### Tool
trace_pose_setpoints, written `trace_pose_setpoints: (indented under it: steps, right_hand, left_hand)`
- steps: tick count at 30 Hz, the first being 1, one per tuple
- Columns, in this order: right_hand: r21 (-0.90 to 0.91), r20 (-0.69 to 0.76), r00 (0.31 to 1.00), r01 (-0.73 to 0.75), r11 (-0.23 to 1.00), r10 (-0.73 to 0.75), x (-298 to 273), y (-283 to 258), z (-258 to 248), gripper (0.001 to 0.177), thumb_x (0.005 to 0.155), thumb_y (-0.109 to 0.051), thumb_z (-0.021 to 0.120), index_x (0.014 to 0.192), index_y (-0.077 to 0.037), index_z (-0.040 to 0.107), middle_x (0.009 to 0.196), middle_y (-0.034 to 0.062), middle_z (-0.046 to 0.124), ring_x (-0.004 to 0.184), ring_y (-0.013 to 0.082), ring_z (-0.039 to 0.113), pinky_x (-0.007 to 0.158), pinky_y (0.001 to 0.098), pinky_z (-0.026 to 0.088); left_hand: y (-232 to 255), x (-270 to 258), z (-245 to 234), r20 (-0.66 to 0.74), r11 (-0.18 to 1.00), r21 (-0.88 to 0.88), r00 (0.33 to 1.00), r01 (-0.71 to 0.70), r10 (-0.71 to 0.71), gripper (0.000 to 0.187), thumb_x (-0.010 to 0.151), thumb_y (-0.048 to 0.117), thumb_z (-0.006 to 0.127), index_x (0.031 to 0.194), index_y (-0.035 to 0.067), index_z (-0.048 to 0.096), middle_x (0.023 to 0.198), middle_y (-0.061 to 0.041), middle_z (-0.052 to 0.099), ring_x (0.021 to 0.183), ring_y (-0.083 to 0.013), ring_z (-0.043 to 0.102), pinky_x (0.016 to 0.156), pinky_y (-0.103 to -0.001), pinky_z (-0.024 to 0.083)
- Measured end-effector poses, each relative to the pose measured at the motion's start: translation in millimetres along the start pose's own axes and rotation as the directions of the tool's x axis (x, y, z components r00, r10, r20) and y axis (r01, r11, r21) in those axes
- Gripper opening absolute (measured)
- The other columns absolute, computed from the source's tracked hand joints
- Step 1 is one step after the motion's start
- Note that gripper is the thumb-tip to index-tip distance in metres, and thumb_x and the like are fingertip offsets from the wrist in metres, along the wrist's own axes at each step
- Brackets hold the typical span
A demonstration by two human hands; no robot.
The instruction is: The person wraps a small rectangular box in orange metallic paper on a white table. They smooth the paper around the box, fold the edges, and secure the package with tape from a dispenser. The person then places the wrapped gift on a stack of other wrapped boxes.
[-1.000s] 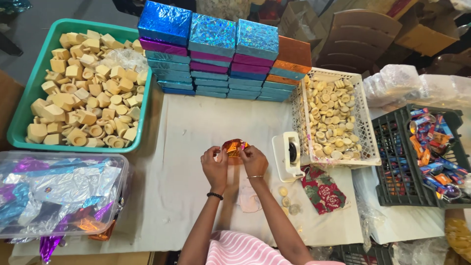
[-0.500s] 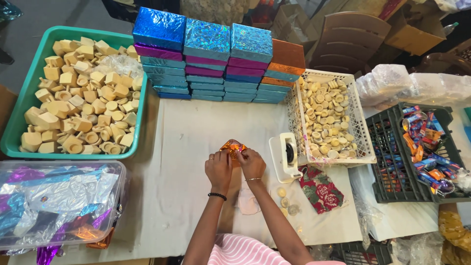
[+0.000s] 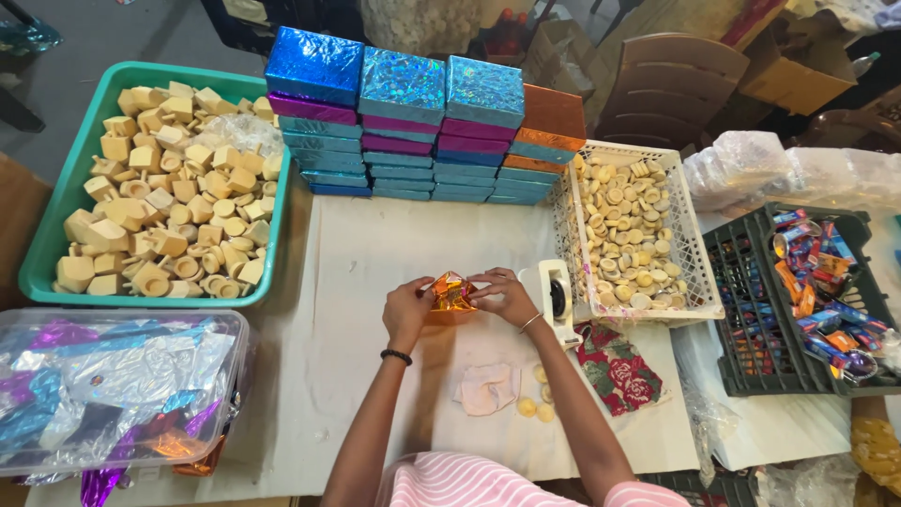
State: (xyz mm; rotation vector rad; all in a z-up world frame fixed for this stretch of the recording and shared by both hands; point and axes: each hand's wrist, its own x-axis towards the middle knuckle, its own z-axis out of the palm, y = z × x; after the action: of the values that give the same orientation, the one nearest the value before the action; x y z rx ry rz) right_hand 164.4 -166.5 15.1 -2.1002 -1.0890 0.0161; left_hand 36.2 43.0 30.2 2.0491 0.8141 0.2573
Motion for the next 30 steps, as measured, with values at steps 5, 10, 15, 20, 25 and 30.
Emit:
trace_pose_setpoints:
  steps: [5,10,15,20,25,30]
  right_hand:
    - [0.177,0.265,0.961,-0.130,0.976,0.080,-3,36,4,0.029,0.077,-0.019,0.086,0.106,-0.020,0.083,0.124,-0.0022,0.075,0.125,0.0246,0.053,0.112,0.0390,0.039]
    - [-0.061,0.271,0.958,0.119,0.991,-0.098,-3,1,-20,0.038,0.076,-0.023,0.084,0.113,-0.020,0.081,0.127,-0.0038,0.074,0.122,0.0222,0.053,0.103,0.0425,0.039]
    - [-0.312,0.212,0.910,0.408,0.858,-0.356,-8,-8,-27,0.036,0.081,-0.033,0.080,0.115,-0.022,0.076,0.133,-0.0107,0.069,0.124,0.0201,0.055,0.099,0.0451,0.037]
    - [-0.492,0.239,0.810,0.577,0.652,-0.536,-3,-9,-27,0.040,0.084,-0.037,0.080,0.119,-0.019,0.072,0.140,-0.0082,0.062,0.119,0.0214,0.056,0.090,0.0484,0.037]
    - [-0.511,0.228,0.784,0.601,0.615,-0.577,0,-8,-30,0.033,0.088,-0.035,0.077,0.117,-0.020,0.073,0.141,-0.0087,0.063,0.123,0.0199,0.058,0.091,0.0445,0.040]
    - [-0.494,0.196,0.770,0.612,0.617,-0.607,2,-11,-29,0.032,0.088,-0.035,0.077,0.116,-0.019,0.075,0.138,-0.0074,0.065,0.123,0.0196,0.059,0.092,0.0434,0.040]
  left_hand:
    - [-2,11,0,0.193,0.967,-0.108,0.959,0.232,-0.208,0.020,0.087,0.032,0.073,0.103,0.026,0.084,0.089,0.001,0.080,0.079,-0.0168,0.076,0.073,-0.033,0.060]
    - [-39,18,23,0.216,0.977,-0.211,0.976,0.023,0.024,0.023,0.089,0.025,0.072,0.110,0.021,0.081,0.093,-0.001,0.080,0.077,-0.0152,0.076,0.073,-0.031,0.060]
    - [-31,3,-8,0.244,0.940,-0.245,0.923,-0.239,0.299,0.036,0.087,0.015,0.071,0.123,0.018,0.075,0.105,-0.002,0.077,0.078,-0.0196,0.073,0.075,-0.032,0.059]
    - [-16,-6,-33,0.183,0.795,0.043,0.787,-0.605,0.589,0.032,0.084,0.015,0.072,0.116,0.018,0.074,0.111,-0.002,0.076,0.091,-0.0251,0.071,0.077,-0.038,0.056]
    - [-26,3,-25,0.196,0.675,0.152,0.691,-0.723,0.696,0.028,0.087,0.023,0.073,0.114,0.015,0.075,0.111,-0.001,0.072,0.087,-0.0239,0.069,0.073,-0.040,0.055]
    - [-27,7,-33,0.285,0.609,0.199,0.640,-0.768,0.714,0.022,0.086,0.026,0.073,0.106,0.019,0.077,0.111,0.002,0.068,0.092,-0.0212,0.065,0.076,-0.040,0.053]
